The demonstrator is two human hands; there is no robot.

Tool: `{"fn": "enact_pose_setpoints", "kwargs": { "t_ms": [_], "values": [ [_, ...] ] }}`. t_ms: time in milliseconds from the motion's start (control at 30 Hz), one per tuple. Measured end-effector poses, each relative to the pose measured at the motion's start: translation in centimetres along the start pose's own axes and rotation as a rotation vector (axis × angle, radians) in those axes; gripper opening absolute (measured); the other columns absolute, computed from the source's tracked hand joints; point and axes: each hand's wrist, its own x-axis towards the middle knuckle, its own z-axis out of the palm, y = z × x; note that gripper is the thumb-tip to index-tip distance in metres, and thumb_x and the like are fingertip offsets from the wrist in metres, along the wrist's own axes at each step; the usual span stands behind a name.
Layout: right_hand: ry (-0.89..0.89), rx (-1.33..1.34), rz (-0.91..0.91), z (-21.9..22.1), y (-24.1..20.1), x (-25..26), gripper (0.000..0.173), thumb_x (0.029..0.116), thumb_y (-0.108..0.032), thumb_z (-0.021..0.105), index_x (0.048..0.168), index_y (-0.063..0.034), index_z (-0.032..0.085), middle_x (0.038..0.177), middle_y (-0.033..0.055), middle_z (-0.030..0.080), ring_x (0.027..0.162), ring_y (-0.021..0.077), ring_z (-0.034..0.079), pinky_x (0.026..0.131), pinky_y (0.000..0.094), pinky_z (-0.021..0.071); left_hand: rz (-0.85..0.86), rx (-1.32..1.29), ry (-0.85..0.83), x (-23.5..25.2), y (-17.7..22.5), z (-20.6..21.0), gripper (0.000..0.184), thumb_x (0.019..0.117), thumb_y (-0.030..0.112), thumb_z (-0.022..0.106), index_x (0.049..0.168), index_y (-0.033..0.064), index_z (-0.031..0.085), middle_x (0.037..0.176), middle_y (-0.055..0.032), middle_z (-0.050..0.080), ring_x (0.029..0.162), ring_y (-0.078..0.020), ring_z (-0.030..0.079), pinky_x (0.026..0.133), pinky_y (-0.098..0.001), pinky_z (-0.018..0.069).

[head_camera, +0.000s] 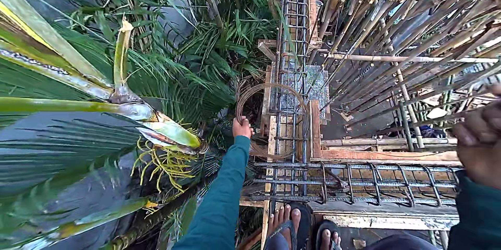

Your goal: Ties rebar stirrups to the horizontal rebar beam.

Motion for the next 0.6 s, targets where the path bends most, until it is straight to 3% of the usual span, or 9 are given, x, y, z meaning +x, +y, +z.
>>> {"fn": "enact_pose_setpoints", "kwargs": {
  "t_ms": [200, 300, 400, 500, 600],
  "values": [
    [0.019, -0.056, 0.072, 2.7, 0.8, -2.1, 0.029, 0.1108, -0.022, 0.039, 0.108, -0.0165, 0.066, 0.052, -0.0119, 0.036, 0.038, 0.0016, 0.035, 0.037, 0.0183, 0.0376, 0.070, -0.034, -0.003, 0.1, 2.5, 0.9, 0.027, 0.1093, 0.014, 0.047, 0.134, 0.0053, 0.053, 0.089, -0.0136, 0.060, 0.062, -0.0206, 0.060, 0.058, -0.0380, 0.0556],
    [0.015, -0.082, 0.048, 3.0, 0.9, -2.2, 0.031, 0.1105, -0.019, 0.037, 0.106, -0.0142, 0.067, 0.052, -0.0116, 0.037, 0.038, 0.0016, 0.035, 0.037, 0.0179, 0.0375, 0.292, 0.070, -0.032, -2.7, 3.5, -0.2, 0.028, 0.1105, 0.019, 0.045, 0.133, 0.0057, 0.055, 0.087, -0.0128, 0.060, 0.062, -0.0206, 0.059, 0.063, -0.0395, 0.0554],
    [0.028, -0.066, 0.040, 2.1, 1.3, -1.7, 0.029, 0.1101, -0.019, 0.039, 0.107, -0.0140, 0.067, 0.052, -0.0116, 0.036, 0.038, 0.0019, 0.035, 0.037, 0.0180, 0.0374, 0.540, 0.114, -0.077, -7.0, 5.3, -0.3, 0.031, 0.1087, 0.019, 0.047, 0.132, 0.0033, 0.058, 0.081, -0.0113, 0.062, 0.058, -0.0200, 0.057, 0.060, -0.0410, 0.0538],
    [0.075, -0.044, 0.051, 1.5, 1.3, -1.4, 0.029, 0.1106, -0.019, 0.038, 0.106, -0.0143, 0.066, 0.051, -0.0119, 0.036, 0.037, 0.0019, 0.034, 0.037, 0.0185, 0.0370, 0.667, 0.063, -0.146, -8.9, 8.5, 1.5, 0.031, 0.1085, 0.019, 0.048, 0.131, 0.0031, 0.061, 0.090, -0.0116, 0.064, 0.061, -0.0165, 0.054, 0.059, -0.0374, 0.0496],
    [0.079, -0.023, 0.045, 1.5, 0.8, -1.5, 0.029, 0.1107, -0.018, 0.038, 0.104, -0.0137, 0.066, 0.050, -0.0115, 0.035, 0.037, 0.0021, 0.034, 0.036, 0.0186, 0.0368, 0.638, 0.027, -0.197, -5.5, 11.8, 4.3, 0.032, 0.1080, 0.017, 0.049, 0.132, 0.0038, 0.064, 0.100, -0.0147, 0.068, 0.070, -0.0191, 0.059, 0.068, -0.0393, 0.0516]
  ]
}}
